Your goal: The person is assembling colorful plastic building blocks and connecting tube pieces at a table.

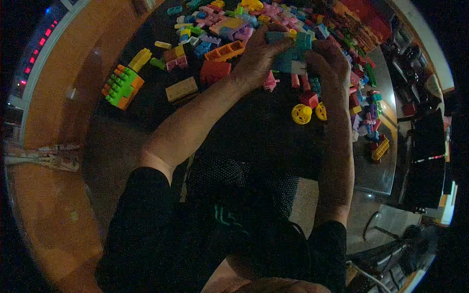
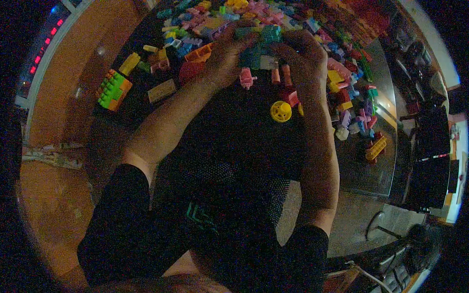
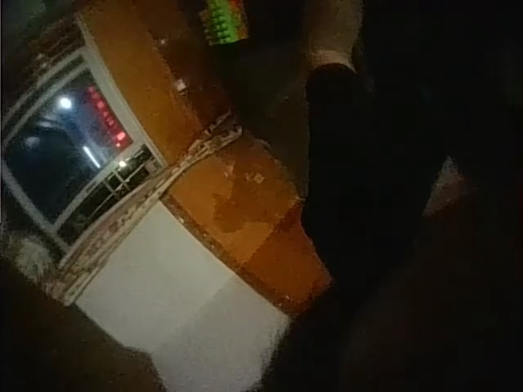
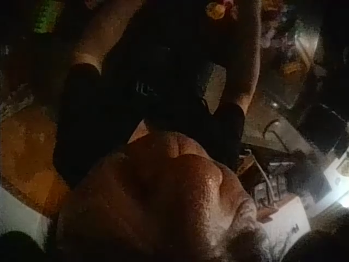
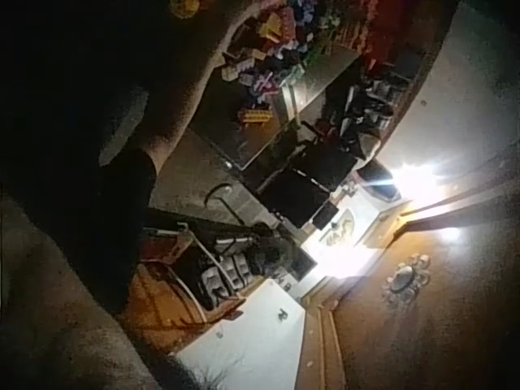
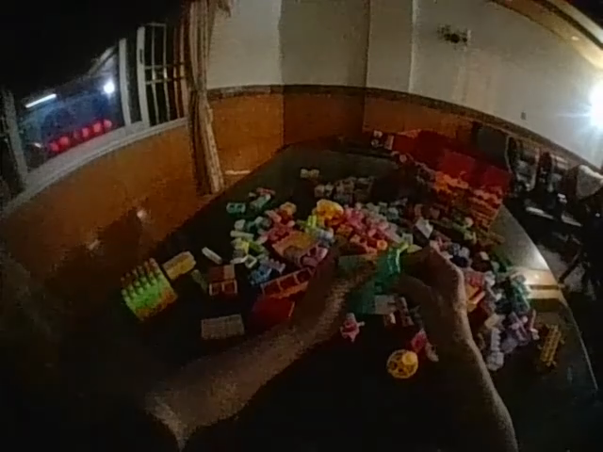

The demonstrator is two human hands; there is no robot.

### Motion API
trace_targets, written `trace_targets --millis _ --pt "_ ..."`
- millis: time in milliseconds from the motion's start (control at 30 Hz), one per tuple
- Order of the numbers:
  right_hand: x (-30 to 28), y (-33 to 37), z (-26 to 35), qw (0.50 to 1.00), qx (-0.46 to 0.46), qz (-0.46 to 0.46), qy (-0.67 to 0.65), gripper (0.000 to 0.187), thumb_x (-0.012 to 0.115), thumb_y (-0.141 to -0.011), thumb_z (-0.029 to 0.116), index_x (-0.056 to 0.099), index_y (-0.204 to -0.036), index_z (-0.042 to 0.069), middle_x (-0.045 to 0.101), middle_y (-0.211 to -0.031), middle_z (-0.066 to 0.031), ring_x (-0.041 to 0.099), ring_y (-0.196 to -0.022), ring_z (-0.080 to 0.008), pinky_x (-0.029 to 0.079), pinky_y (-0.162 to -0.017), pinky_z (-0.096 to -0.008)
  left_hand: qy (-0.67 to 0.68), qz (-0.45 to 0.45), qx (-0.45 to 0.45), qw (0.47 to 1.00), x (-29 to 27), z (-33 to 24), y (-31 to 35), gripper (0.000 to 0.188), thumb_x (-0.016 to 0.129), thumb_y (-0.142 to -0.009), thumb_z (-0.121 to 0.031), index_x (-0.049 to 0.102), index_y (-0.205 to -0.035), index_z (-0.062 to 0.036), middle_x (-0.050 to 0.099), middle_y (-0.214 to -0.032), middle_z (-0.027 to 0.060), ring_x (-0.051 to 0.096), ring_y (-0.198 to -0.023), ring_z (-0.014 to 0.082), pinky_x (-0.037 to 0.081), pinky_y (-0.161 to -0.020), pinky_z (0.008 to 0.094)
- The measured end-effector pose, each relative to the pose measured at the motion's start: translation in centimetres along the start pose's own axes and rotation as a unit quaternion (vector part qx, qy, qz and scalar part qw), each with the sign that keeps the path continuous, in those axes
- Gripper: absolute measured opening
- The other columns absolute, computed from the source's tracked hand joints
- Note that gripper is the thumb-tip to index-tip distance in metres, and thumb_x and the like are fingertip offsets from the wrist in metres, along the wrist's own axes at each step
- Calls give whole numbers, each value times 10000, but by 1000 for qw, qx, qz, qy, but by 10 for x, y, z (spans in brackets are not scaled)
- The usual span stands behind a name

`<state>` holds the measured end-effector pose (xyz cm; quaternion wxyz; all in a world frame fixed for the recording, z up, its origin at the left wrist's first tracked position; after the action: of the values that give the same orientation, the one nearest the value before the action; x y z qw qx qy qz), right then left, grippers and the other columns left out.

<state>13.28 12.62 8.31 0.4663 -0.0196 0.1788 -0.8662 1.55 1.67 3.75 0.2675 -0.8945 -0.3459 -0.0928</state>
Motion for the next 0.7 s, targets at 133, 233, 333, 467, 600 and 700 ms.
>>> trace_targets --millis 133,233,333,467,600,700 --pt "2 -6 -7 998 -57 -2 -41 216 646 -758 38 588 -965 17 613 -770 -26 553 -596 -104 447 -510 -233 -246 -22 85 965 6 -21 6 317 657 -796 -228 499 -1014 -62 537 -1011 90 564 -905 180 478 -793 302" --pt "-9 -13 -19 993 -110 18 32 242 654 -750 54 597 -984 35 624 -767 -41 572 -585 -109 453 -498 -247 -175 -9 48 983 8 -19 7 317 668 -789 -219 500 -1011 -68 538 -989 84 561 -904 177 481 -781 301" --pt "-7 -13 -15 973 -154 23 168 281 658 -743 73 595 -1016 51 631 -761 -66 594 -622 -106 463 -532 -242 -220 6 83 972 2 -16 5 329 673 -784 -237 501 -1010 -71 537 -980 82 563 -904 175 488 -761 301" --pt "-12 -12 -19 975 -113 26 190 252 658 -742 93 594 -981 43 626 -722 -66 593 -612 -98 455 -536 -235 -174 23 56 983 1 -8 1 327 668 -789 -243 501 -1010 -69 541 -986 82 564 -895 164 487 -744 290" --pt "-10 -11 -17 985 -88 42 139 147 628 -759 75 584 -894 38 616 -666 -59 572 -530 -101 429 -470 -240 -234 9 75 969 0 -9 3 328 670 -788 -258 510 -1006 -72 560 -970 83 564 -881 153 477 -740 278" --pt "-14 -13 -20 986 -84 71 123 118 617 -773 75 574 -876 39 602 -632 -55 556 -513 -102 428 -467 -244 -133 26 37 990 1 -2 2 336 670 -786 -279 514 -1004 -76 568 -951 87 562 -886 156 469 -756 281"
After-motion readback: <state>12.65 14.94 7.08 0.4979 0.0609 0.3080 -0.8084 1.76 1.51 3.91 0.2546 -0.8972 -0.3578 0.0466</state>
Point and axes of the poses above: each hand's wrist, its own y-axis away from the middle knuckle, its own x-axis out of the palm, z = x × y, the point moved 1 cm from there along -y, towards the middle knuckle
